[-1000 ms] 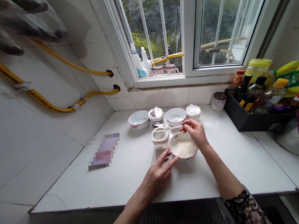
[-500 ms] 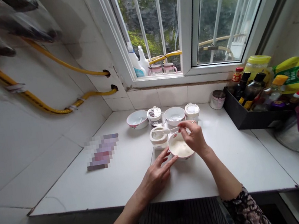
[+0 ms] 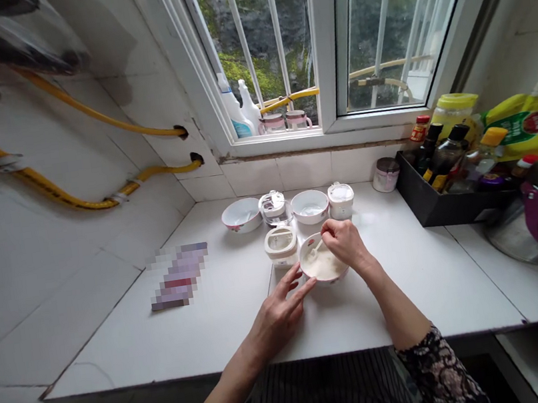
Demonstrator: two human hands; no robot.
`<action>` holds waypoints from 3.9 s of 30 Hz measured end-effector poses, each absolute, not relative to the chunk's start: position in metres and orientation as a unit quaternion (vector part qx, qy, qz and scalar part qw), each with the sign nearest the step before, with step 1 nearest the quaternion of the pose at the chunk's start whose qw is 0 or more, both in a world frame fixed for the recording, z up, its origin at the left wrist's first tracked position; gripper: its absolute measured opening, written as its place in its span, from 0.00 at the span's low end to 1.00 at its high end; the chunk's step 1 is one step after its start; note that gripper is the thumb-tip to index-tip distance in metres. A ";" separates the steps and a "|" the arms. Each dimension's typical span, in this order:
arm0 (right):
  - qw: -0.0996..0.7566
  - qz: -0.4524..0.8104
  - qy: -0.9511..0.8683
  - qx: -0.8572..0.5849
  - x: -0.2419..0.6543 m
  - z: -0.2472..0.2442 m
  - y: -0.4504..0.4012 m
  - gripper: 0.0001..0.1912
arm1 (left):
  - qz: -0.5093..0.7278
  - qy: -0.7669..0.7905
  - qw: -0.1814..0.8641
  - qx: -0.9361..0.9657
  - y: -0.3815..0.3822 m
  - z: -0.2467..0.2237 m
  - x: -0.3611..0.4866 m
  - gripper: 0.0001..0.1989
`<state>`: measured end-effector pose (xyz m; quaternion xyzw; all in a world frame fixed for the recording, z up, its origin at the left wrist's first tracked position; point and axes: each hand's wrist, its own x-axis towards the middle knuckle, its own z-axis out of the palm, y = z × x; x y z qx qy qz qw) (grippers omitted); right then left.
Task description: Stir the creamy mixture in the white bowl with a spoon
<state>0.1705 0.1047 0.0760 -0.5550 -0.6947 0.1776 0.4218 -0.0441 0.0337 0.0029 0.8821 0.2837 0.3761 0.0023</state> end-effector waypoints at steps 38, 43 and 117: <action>0.474 0.044 -0.799 -0.368 0.142 0.080 0.096 0.10 | 0.383 0.281 0.010 0.880 0.034 0.003 -0.042 0.36; 0.568 0.189 -0.659 -0.455 0.160 0.088 0.097 0.06 | 0.379 0.283 0.007 0.881 0.034 0.004 -0.043 0.37; 0.505 0.290 -0.632 -0.512 0.182 0.091 0.104 0.06 | 0.377 0.285 0.006 0.881 0.033 0.005 -0.045 0.35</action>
